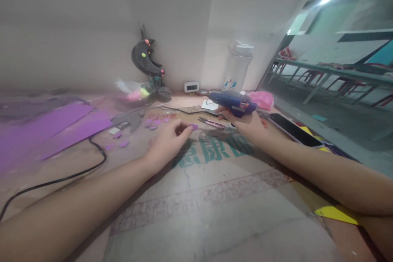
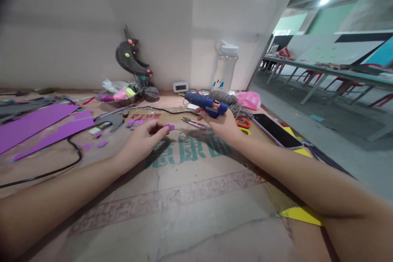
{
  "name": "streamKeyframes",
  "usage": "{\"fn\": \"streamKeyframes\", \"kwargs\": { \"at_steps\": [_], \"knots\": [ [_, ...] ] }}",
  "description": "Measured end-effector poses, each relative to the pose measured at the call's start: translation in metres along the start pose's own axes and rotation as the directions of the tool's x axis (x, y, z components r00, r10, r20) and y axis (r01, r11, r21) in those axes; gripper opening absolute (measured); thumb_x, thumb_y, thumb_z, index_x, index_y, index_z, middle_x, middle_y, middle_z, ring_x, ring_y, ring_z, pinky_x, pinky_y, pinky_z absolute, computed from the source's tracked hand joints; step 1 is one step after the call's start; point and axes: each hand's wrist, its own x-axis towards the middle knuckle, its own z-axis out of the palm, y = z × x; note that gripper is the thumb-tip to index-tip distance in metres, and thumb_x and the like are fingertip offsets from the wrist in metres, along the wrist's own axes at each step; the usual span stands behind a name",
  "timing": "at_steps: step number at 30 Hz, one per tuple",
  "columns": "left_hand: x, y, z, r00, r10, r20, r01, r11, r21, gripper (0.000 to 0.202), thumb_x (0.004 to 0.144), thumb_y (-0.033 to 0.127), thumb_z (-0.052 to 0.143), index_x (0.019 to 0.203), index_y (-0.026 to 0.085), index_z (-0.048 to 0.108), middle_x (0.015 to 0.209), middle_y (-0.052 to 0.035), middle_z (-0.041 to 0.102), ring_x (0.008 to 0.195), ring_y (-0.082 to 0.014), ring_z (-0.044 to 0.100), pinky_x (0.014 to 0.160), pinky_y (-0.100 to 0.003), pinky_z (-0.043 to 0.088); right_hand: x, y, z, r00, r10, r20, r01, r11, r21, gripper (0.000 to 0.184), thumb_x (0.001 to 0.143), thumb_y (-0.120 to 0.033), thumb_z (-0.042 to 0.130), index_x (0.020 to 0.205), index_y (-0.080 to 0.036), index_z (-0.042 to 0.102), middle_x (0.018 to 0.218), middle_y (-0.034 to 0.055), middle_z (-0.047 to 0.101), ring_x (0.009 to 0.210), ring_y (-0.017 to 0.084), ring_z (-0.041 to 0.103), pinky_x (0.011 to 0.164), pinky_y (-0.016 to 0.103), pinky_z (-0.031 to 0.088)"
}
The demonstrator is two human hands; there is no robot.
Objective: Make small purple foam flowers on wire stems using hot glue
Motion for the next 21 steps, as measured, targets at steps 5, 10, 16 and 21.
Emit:
{"fn": "streamKeyframes", "kwargs": {
  "at_steps": [5,10,16,21],
  "knots": [
    [0.001,-0.001,-0.001,0.999,0.030,-0.022,-0.030,1.000,0.004,0.028,0.089,0.046,0.054,0.087,0.020,0.066,0.084,-0.0025,0.069,0.078,-0.0196,0.061,0.071,-0.030,0.043,-0.018,-0.004,-0.001,0.999,0.003,0.044,0.005,0.986,-0.168,0.030,0.082,-0.051,0.066,0.080,-0.022,0.064,0.074,0.0059,0.069,0.075,0.025,0.067,0.074,0.040,0.056],
    [0.003,-0.006,-0.001,0.998,0.034,-0.055,-0.035,0.999,-0.015,0.029,0.090,0.047,0.054,0.089,0.021,0.065,0.083,-0.0012,0.069,0.077,-0.0188,0.061,0.069,-0.029,0.042,-0.026,-0.007,-0.012,0.989,-0.035,0.140,0.065,0.974,-0.217,0.022,0.083,-0.047,0.064,0.085,-0.025,0.063,0.082,0.0060,0.070,0.080,0.026,0.068,0.075,0.040,0.055],
    [0.003,-0.005,-0.002,0.998,0.052,-0.047,-0.052,0.999,-0.012,0.028,0.090,0.045,0.054,0.091,0.020,0.065,0.087,-0.0022,0.070,0.081,-0.0194,0.062,0.072,-0.029,0.043,-0.030,-0.009,-0.015,0.966,0.004,0.257,0.060,0.969,-0.240,0.022,0.081,-0.045,0.065,0.076,-0.024,0.061,0.076,0.0050,0.068,0.071,0.023,0.064,0.065,0.035,0.052],
    [0.003,-0.001,-0.002,0.998,0.046,-0.049,-0.046,0.999,-0.004,0.026,0.090,0.044,0.054,0.089,0.020,0.065,0.085,-0.0020,0.068,0.080,-0.0197,0.061,0.072,-0.030,0.042,-0.029,-0.002,-0.012,0.969,0.011,0.247,0.073,0.943,-0.326,0.023,0.078,-0.043,0.066,0.072,-0.023,0.056,0.063,-0.0007,0.058,0.060,0.018,0.054,0.056,0.030,0.043]
  ]
}}
